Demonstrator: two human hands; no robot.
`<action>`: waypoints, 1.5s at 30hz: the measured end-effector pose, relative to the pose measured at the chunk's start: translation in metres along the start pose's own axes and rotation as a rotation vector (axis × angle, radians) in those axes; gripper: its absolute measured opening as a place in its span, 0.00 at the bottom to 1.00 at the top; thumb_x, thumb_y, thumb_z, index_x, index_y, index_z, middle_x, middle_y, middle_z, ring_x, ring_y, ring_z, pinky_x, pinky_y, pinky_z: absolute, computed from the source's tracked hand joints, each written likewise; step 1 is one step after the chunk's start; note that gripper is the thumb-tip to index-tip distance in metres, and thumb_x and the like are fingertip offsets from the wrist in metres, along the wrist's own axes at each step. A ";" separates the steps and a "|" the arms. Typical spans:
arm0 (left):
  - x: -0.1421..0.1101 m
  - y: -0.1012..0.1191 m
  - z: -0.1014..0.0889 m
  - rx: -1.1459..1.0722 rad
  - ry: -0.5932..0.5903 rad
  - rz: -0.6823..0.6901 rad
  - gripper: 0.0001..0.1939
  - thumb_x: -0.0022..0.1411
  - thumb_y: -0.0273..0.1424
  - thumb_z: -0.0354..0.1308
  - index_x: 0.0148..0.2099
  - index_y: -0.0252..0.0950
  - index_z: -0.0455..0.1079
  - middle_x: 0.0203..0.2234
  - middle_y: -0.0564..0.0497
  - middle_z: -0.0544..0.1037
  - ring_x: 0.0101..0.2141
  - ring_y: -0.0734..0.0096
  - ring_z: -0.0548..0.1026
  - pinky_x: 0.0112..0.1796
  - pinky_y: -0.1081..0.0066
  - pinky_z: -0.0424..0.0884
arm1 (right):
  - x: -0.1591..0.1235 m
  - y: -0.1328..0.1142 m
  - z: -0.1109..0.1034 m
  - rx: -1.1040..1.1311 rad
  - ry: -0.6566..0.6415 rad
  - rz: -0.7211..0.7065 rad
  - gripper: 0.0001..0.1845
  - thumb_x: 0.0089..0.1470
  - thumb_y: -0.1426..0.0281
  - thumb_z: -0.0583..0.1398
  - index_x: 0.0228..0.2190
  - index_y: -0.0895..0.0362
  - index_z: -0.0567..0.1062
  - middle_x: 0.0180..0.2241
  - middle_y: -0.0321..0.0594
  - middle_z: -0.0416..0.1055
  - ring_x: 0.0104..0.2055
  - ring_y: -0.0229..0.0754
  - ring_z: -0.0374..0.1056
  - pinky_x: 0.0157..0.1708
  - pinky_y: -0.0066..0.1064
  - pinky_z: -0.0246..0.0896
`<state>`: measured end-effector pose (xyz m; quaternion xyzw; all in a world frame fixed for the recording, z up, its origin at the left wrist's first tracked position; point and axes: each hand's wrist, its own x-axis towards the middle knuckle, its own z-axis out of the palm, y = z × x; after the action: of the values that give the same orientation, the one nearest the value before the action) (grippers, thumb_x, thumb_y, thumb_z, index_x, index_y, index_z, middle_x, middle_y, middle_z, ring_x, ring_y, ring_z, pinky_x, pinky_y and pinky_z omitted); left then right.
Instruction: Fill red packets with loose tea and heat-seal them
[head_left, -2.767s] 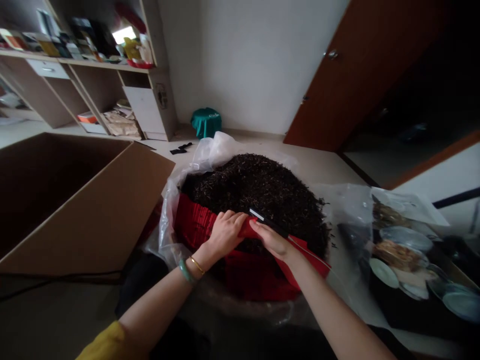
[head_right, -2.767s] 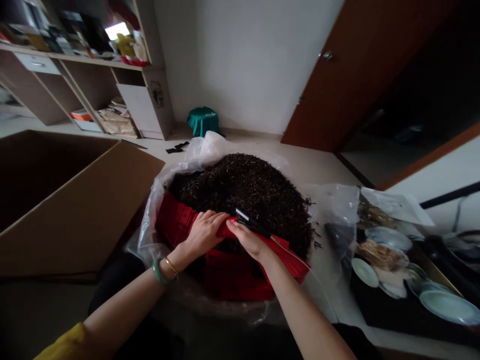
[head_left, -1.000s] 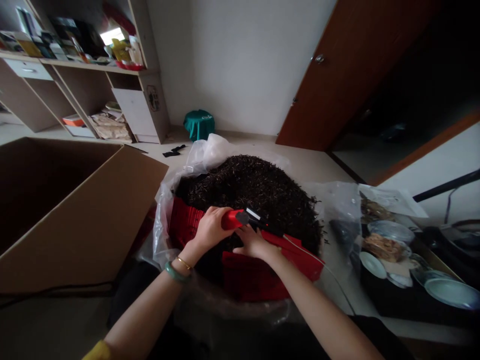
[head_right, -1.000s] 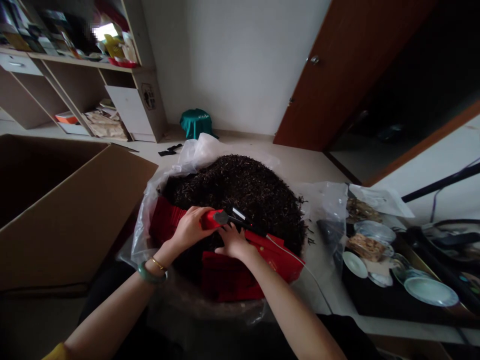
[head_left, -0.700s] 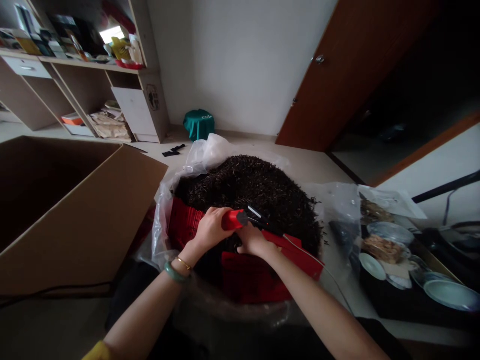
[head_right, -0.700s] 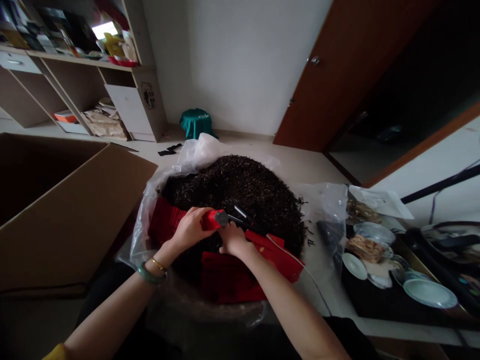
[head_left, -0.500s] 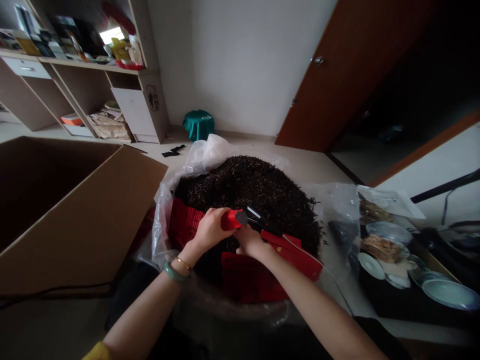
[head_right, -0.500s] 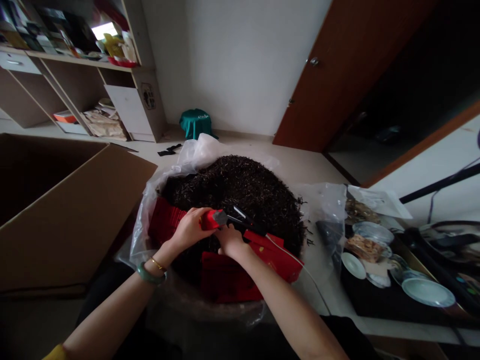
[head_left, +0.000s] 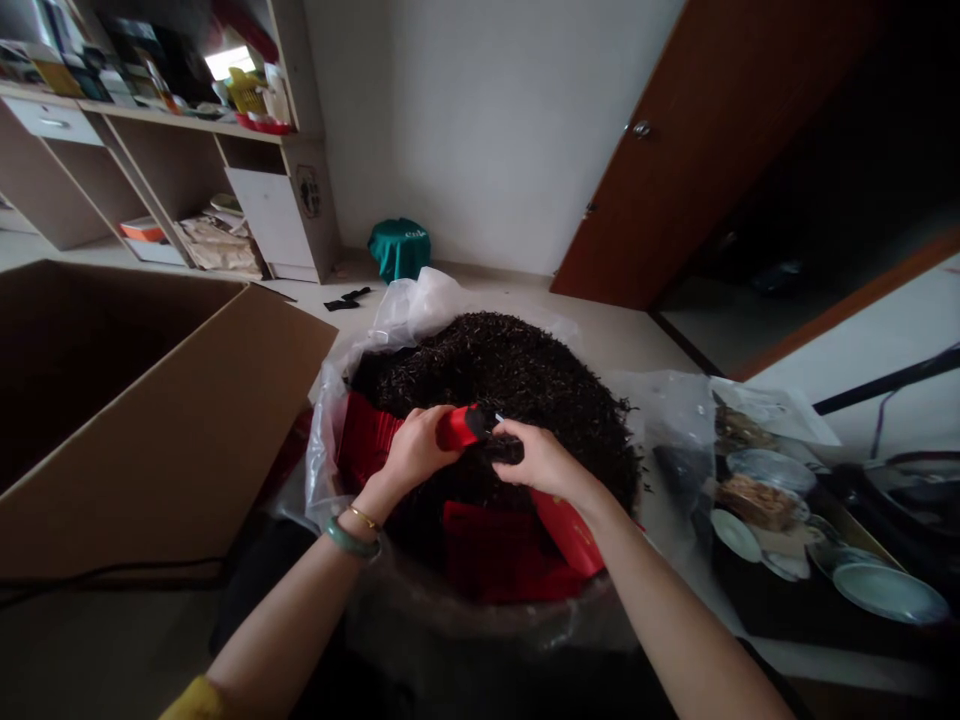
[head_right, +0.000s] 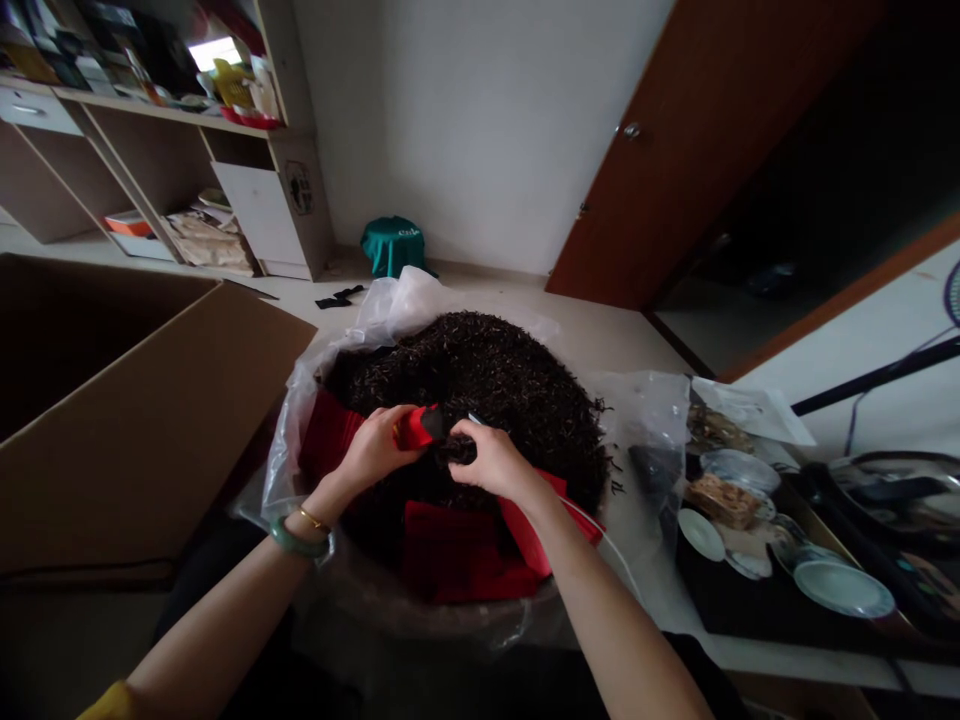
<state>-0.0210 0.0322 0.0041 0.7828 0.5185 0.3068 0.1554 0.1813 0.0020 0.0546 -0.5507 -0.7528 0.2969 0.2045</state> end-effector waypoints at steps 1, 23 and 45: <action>0.000 0.000 0.000 0.000 0.001 0.000 0.27 0.44 0.29 0.66 0.50 0.36 0.69 0.41 0.48 0.78 0.40 0.60 0.73 0.43 0.63 0.69 | -0.002 -0.005 -0.005 0.008 0.018 -0.001 0.15 0.40 0.72 0.61 0.36 0.56 0.74 0.28 0.33 0.73 0.30 0.38 0.69 0.33 0.27 0.62; -0.005 0.007 0.003 0.008 -0.012 0.038 0.27 0.46 0.32 0.66 0.50 0.36 0.69 0.38 0.49 0.78 0.39 0.60 0.71 0.42 0.64 0.68 | 0.014 -0.028 -0.007 -0.116 0.228 -0.038 0.18 0.39 0.74 0.65 0.36 0.55 0.74 0.36 0.39 0.73 0.39 0.43 0.70 0.42 0.34 0.64; -0.006 0.009 0.017 -0.055 -0.023 0.052 0.24 0.46 0.30 0.65 0.48 0.35 0.68 0.36 0.48 0.77 0.36 0.61 0.72 0.39 0.64 0.69 | 0.011 -0.034 0.018 -0.114 0.299 -0.240 0.22 0.47 0.83 0.56 0.44 0.55 0.72 0.45 0.45 0.69 0.42 0.42 0.71 0.44 0.34 0.68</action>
<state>-0.0051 0.0246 -0.0055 0.7951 0.4874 0.3159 0.1747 0.1429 0.0014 0.0639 -0.5055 -0.7901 0.1422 0.3163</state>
